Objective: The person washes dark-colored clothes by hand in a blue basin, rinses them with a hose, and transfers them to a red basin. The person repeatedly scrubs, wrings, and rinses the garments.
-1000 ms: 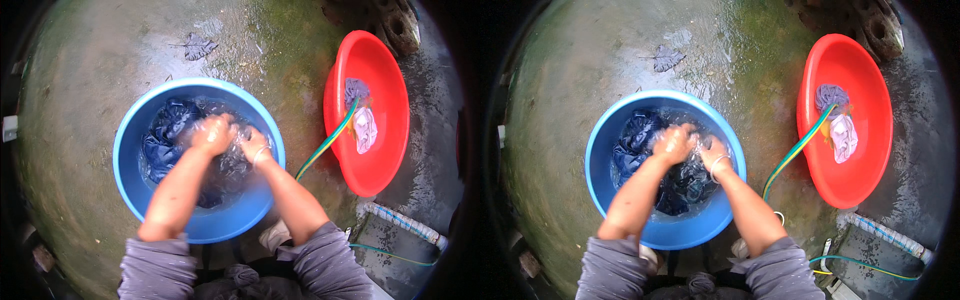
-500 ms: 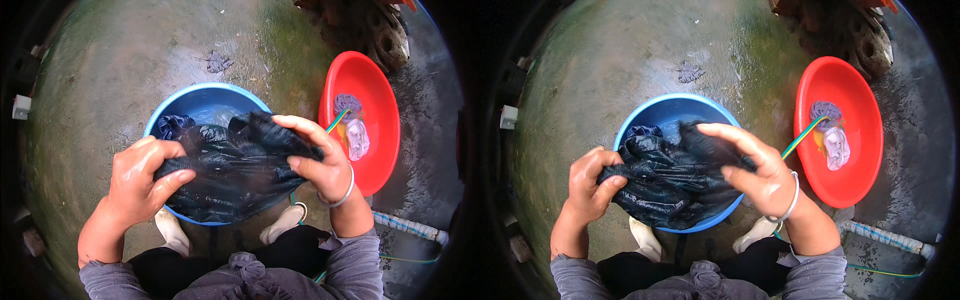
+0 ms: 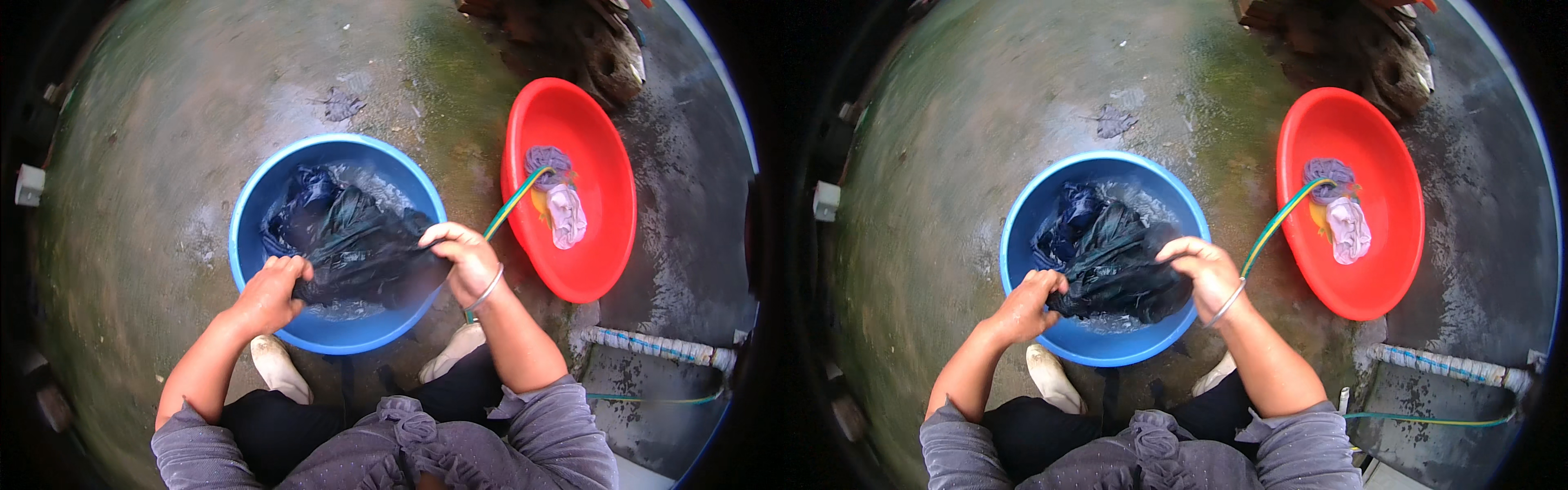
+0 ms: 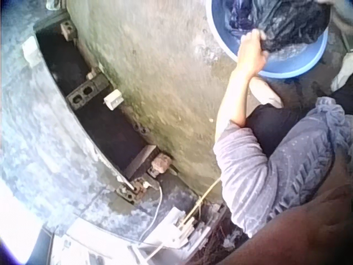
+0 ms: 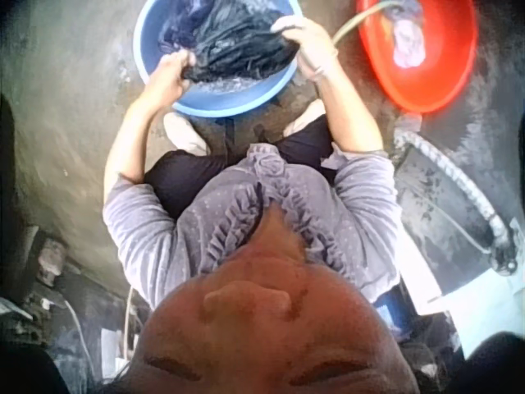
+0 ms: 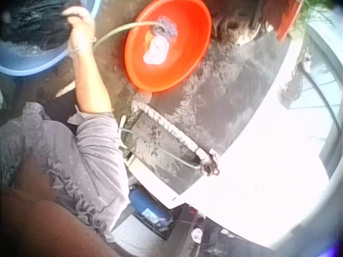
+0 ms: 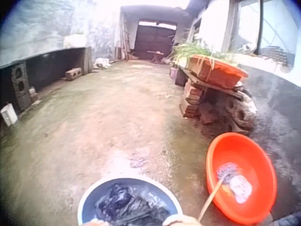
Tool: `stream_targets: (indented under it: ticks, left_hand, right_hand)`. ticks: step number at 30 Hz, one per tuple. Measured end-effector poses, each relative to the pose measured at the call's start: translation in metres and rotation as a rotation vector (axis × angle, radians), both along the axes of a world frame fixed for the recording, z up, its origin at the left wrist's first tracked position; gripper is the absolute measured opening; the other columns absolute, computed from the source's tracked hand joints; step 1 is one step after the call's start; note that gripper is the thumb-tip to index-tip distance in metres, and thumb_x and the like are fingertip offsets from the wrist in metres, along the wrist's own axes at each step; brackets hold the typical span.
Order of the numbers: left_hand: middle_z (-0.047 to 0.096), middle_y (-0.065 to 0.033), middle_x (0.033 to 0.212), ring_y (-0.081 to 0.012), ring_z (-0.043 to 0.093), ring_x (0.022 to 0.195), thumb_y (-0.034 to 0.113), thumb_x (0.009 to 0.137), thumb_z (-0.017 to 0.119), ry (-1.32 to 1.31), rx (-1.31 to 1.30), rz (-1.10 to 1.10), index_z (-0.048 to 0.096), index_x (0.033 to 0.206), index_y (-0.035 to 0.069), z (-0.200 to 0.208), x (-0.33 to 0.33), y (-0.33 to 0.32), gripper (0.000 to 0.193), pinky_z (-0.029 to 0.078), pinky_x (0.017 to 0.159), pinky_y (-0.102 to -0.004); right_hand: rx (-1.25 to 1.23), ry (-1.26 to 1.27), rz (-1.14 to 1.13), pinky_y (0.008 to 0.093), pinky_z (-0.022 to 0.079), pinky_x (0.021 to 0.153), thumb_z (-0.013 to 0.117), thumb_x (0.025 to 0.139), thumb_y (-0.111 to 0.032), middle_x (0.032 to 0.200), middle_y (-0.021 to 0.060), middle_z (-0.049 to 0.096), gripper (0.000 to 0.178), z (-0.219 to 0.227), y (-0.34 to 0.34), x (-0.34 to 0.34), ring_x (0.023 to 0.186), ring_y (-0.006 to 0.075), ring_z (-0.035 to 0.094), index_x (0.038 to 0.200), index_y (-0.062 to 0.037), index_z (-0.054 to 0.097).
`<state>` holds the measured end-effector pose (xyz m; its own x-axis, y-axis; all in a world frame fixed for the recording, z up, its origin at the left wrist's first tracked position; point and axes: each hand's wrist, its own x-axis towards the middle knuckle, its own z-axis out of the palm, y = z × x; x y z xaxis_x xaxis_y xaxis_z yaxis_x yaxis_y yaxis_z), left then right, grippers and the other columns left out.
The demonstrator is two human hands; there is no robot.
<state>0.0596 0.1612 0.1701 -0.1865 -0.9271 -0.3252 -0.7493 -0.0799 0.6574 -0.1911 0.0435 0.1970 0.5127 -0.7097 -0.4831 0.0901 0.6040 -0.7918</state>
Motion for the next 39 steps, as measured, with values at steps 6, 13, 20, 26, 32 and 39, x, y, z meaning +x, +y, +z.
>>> stream_targets:
  ticks: [6,13,20,26,32,39]
  left_hand:
    - [0.046,-0.0195,0.11,-0.035,0.041,0.107,0.032,0.059,0.073,0.144,0.057,-0.018,0.032,0.121,0.0,-0.001,-0.065,-0.027,0.081,0.034,0.088,-0.0425]
    - [0.062,-0.0082,0.079,-0.0128,0.057,0.072,0.0,0.067,0.057,0.482,-0.157,0.401,0.057,0.092,0.001,0.023,-0.011,-0.03,0.025,0.045,0.067,-0.0276]
    - [0.054,-0.0085,0.105,-0.0184,0.052,0.095,0.01,0.079,0.056,0.869,-0.434,1.017,0.047,0.109,0.0,0.087,0.063,0.01,0.033,0.038,0.087,-0.0307]
    - [0.054,-0.0046,0.103,-0.0157,0.051,0.093,0.013,0.076,0.059,0.709,-0.212,0.929,0.049,0.109,0.002,0.062,0.061,0.021,0.036,0.036,0.087,-0.0302]
    - [0.059,-0.0012,0.089,-0.0112,0.053,0.08,0.01,0.072,0.063,0.694,0.102,0.874,0.057,0.096,0.002,0.0,0.058,0.022,0.026,0.04,0.078,-0.0266]
    - [0.06,-0.0026,0.09,-0.0117,0.054,0.082,0.02,0.075,0.063,0.806,0.041,1.031,0.056,0.096,0.004,-0.011,0.058,0.022,0.027,0.041,0.078,-0.0273]
  right_hand:
    - [0.062,-0.149,0.023,0.0261,0.04,0.081,0.056,0.069,0.003,0.089,0.0064,0.058,0.022,0.03,0.026,0.032,0.087,0.0145,0.053,0.09,0.0008,0.058]
    - [-0.014,-0.227,-0.087,0.0298,0.045,0.079,0.05,0.068,0.006,0.092,0.0118,0.058,0.028,0.065,-0.014,0.001,0.083,0.0197,0.057,0.095,0.0036,0.054]
    - [-0.077,-0.463,-0.145,0.0388,0.046,0.083,0.04,0.057,0.006,0.096,0.0224,0.054,0.041,0.126,-0.017,0.0,0.089,0.0315,0.056,0.097,0.0085,0.048]
    - [-0.086,-0.436,-0.12,0.0442,0.045,0.086,0.04,0.064,0.006,0.106,0.0233,0.051,0.044,0.098,-0.037,-0.028,0.098,0.0341,0.053,0.108,0.0054,0.045]
    - [-0.002,-0.091,-0.089,0.0332,0.044,0.082,0.042,0.068,0.005,0.102,0.0156,0.055,0.042,0.031,-0.045,-0.022,0.091,0.0218,0.056,0.111,0.008,0.045]
    - [-0.443,0.583,0.2,0.0262,0.043,0.064,0.061,0.065,0.002,0.08,0.007,0.054,0.04,-0.03,-0.05,-0.039,0.076,0.016,0.055,0.104,0.0007,0.053]
